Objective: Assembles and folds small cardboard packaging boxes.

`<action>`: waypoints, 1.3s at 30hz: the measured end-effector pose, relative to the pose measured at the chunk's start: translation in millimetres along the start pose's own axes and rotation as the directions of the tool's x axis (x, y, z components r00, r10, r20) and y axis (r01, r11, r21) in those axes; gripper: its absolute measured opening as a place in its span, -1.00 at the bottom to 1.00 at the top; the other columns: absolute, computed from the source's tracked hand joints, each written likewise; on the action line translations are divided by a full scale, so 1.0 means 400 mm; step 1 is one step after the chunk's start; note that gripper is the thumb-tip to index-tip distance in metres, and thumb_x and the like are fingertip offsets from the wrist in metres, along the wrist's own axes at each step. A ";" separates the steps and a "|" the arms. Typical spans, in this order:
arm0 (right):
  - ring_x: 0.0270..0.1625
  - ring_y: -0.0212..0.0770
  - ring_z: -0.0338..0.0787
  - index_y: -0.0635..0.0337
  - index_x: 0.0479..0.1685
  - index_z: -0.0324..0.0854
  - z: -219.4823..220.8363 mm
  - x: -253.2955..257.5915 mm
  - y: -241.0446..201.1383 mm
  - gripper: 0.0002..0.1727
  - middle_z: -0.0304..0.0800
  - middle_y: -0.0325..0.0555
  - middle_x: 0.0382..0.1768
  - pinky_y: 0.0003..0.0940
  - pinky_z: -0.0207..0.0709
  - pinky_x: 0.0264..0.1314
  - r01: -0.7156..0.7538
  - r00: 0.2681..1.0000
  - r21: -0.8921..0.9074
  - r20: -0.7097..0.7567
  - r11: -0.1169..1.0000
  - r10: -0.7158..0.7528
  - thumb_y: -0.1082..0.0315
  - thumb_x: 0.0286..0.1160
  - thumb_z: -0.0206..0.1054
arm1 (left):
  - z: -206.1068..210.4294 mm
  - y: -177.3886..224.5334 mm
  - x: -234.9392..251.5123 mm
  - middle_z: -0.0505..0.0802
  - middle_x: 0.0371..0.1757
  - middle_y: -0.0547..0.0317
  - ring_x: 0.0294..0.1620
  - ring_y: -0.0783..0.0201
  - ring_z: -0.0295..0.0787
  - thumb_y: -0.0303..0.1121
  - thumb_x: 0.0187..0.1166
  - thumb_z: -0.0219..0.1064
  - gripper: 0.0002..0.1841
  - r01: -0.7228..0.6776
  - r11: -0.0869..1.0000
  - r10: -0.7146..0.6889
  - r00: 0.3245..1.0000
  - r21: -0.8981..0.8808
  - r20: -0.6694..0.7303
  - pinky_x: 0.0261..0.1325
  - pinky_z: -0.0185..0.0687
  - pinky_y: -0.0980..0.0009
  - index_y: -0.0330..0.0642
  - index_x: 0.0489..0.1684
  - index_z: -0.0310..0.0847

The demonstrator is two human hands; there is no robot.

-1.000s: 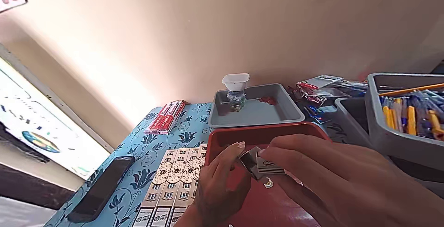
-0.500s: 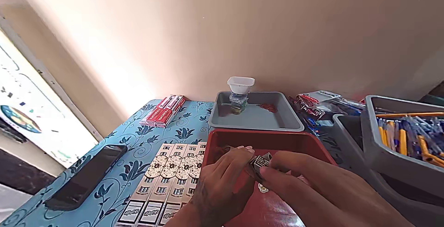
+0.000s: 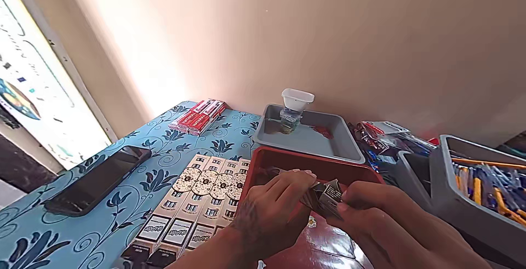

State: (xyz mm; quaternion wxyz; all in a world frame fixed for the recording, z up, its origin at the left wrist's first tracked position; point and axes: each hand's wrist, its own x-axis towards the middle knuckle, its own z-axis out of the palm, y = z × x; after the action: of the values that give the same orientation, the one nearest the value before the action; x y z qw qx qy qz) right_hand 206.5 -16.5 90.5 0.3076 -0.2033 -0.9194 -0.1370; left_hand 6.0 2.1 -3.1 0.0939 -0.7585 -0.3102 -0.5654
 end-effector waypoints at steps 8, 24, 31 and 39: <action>-0.04 -0.19 0.70 0.23 -0.09 0.62 -0.008 -0.004 -0.007 -0.91 0.70 0.13 -0.08 -0.62 0.54 0.05 -0.011 0.999 -0.001 0.044 1.000 0.011 0.38 0.69 0.31 | 0.002 -0.002 -0.001 0.89 0.16 -0.10 0.14 0.38 0.82 -0.35 0.56 0.37 -0.66 0.025 0.999 -0.025 1.000 -0.034 -0.012 0.05 0.64 0.68 -0.35 0.20 0.64; 0.07 -0.36 0.67 0.25 -0.06 0.53 0.008 -0.001 0.005 -0.88 0.64 0.06 -0.01 -0.78 0.47 0.21 -0.005 0.994 0.034 -0.113 0.999 0.009 0.39 0.66 0.34 | 0.000 0.004 0.001 0.86 0.23 -0.12 0.15 0.36 0.85 -0.32 0.66 0.32 -0.60 -0.057 0.998 0.057 0.997 0.002 -0.047 0.07 0.69 0.62 -0.30 0.37 0.41; 0.10 -0.39 0.68 0.22 -0.07 0.55 0.004 0.000 0.003 -0.89 0.68 0.03 -0.01 -0.79 0.46 0.21 -0.025 0.992 0.021 -0.126 0.999 0.028 0.36 0.68 0.33 | -0.003 0.009 0.007 0.86 0.22 -0.15 0.26 0.21 0.84 -0.36 0.72 0.24 -0.70 -0.128 0.987 0.132 0.991 0.094 -0.029 0.15 0.71 0.51 -0.13 0.35 0.49; 0.14 -0.42 0.66 0.22 -0.05 0.53 -0.002 -0.001 0.003 -0.88 0.66 0.01 0.01 -0.80 0.45 0.26 -0.022 0.989 0.035 -0.143 0.999 0.027 0.38 0.66 0.34 | 0.000 0.007 0.003 0.84 0.22 -0.12 0.23 0.31 0.84 -0.35 0.69 0.28 -0.65 -0.119 0.991 0.122 0.991 0.061 -0.057 0.17 0.68 0.60 -0.27 0.34 0.40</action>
State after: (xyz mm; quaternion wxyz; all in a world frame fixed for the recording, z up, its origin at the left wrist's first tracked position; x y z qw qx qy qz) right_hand 207.5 -15.8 91.0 0.3779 -0.1990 -0.8945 -0.1321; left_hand 7.7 0.2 -1.3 0.1589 -0.7554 -0.2769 -0.5723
